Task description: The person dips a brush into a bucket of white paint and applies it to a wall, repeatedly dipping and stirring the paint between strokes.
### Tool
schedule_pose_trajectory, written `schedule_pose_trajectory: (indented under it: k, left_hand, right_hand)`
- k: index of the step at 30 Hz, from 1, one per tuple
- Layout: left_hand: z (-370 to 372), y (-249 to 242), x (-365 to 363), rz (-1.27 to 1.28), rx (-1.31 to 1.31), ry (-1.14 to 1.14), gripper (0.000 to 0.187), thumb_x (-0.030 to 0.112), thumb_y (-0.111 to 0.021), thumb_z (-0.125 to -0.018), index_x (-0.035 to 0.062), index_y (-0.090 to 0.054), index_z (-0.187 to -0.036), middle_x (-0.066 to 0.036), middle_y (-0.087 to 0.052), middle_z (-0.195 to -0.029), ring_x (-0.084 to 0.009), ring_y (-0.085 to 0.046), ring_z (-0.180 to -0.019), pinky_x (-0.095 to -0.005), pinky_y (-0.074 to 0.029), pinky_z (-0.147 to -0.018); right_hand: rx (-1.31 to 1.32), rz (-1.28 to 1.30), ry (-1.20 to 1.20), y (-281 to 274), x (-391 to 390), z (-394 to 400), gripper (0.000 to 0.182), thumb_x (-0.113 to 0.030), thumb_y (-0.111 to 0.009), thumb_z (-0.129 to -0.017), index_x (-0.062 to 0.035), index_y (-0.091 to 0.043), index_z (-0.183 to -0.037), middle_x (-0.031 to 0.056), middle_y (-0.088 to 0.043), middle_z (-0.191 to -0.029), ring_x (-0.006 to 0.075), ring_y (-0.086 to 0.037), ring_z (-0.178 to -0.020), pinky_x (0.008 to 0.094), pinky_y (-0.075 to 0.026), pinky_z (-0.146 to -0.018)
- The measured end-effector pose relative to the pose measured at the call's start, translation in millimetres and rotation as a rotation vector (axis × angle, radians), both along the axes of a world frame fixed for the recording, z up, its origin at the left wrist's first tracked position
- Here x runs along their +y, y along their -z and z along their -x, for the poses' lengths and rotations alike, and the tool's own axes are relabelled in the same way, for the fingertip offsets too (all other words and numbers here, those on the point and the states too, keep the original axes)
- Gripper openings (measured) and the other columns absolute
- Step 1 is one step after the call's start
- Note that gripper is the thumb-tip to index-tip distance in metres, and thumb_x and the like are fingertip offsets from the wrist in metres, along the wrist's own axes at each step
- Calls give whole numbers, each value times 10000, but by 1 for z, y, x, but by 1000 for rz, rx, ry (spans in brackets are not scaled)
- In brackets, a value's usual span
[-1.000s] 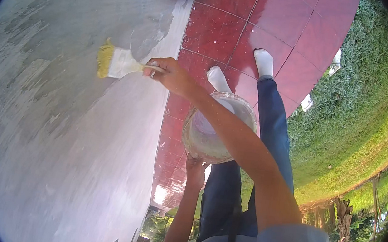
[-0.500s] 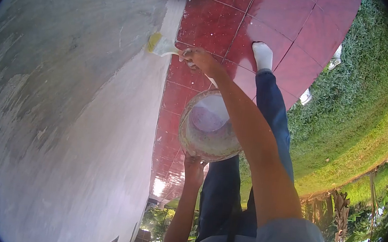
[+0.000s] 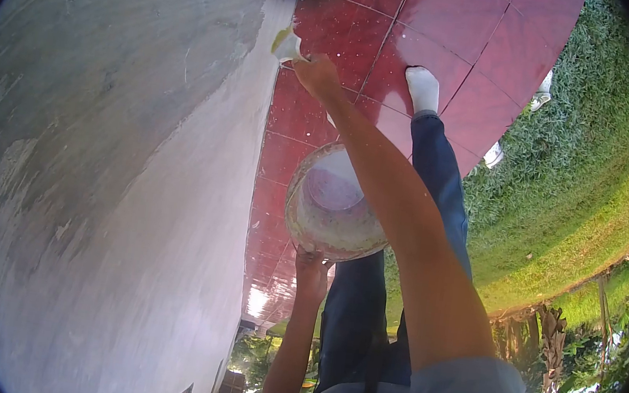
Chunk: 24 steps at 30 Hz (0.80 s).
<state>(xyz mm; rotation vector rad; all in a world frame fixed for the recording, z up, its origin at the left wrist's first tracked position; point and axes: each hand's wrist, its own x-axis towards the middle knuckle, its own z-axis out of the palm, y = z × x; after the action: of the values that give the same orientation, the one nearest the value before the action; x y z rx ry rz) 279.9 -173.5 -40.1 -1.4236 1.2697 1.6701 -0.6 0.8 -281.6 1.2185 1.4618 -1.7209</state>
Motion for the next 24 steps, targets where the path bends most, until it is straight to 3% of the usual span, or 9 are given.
schedule_pose_trajectory:
  k: [5, 6, 8, 11, 12, 15, 18, 21, 24]
  left_hand:
    - [-4, 4, -7, 3, 16, 58, 498, -44, -504, -954, 110, -388, -1414, -119, -504, -1382, -287, -530, -1261, -536, -468, -1028]
    - [4, 5, -3, -11, 23, 45, 494, -48, -509, -951, 109, -396, -1405, -119, -508, -1376, -285, -537, -1250, -533, -472, -1023]
    - [4, 1, -1, -17, 7, 31, 489, -51, -514, -947, 109, -405, -1397, -119, -512, -1369, -283, -543, -1240, -529, -476, -1018]
    - [0, 6, -4, -2, 21, 63, 479, -51, -521, -945, 105, -416, -1386, -112, -518, -1361, -278, -553, -1226, -521, -488, -1005]
    - [-4, 7, -6, 16, 7, 75, 480, -50, -522, -945, 107, -417, -1386, -109, -519, -1361, -276, -554, -1225, -519, -490, -1002]
    - [-9, 2, -9, 47, -13, 81, 486, -48, -526, -946, 114, -416, -1391, -103, -521, -1361, -273, -550, -1231, -522, -489, -1004]
    - [-7, 8, -8, 20, -1, 78, 502, -47, -531, -946, 125, -408, -1402, -98, -517, -1369, -273, -540, -1244, -528, -483, -1012]
    - [-7, 8, -2, 14, -4, 76, 524, -50, -531, -945, 132, -393, -1416, -95, -501, -1388, -274, -526, -1260, -529, -481, -1016]
    - [-10, 5, -1, 21, -3, 47, 544, -54, -529, -943, 136, -377, -1429, -97, -482, -1410, -276, -514, -1273, -528, -481, -1015]
  right_hand:
    - [148, 667, -199, 9, 27, -5, 318, -301, -640, -870, 13, -690, -862, 70, -585, -635, 180, -548, -571, 367, -443, -540]
    - [157, 654, -206, 21, 26, -2, 318, -301, -640, -870, 13, -690, -862, 70, -585, -635, 180, -548, -571, 367, -443, -540]
    - [119, -24, -222, 30, 7, -6, 191, -197, -639, -875, -9, -672, -860, -21, -448, -567, 100, -378, -452, 295, -314, -429]
    - [75, -139, -119, 15, -12, 20, 261, -229, -625, -872, 21, -685, -824, 64, -556, -607, 191, -526, -525, 382, -428, -498]
    - [80, 265, -119, 5, -18, 28, 309, -251, -608, -862, 44, -698, -848, 182, -688, -747, 343, -680, -686, 463, -512, -627]
    - [13, 313, -288, 15, 9, 22, 374, -284, -585, -859, 64, -699, -928, 274, -704, -910, 444, -687, -916, 479, -525, -801]
    - [19, -139, -60, 29, 3, 21, 406, -307, -596, -864, 76, -694, -958, 286, -703, -913, 445, -690, -931, 465, -530, -808]
    - [161, -162, -16, 11, -21, 28, 396, -305, -604, -859, 69, -699, -950, 284, -705, -922, 431, -695, -935, 451, -531, -812]
    - [28, 175, -271, 13, -24, 17, 352, -279, -595, -868, 60, -687, -892, 254, -700, -849, 416, -695, -879, 493, -513, -763]
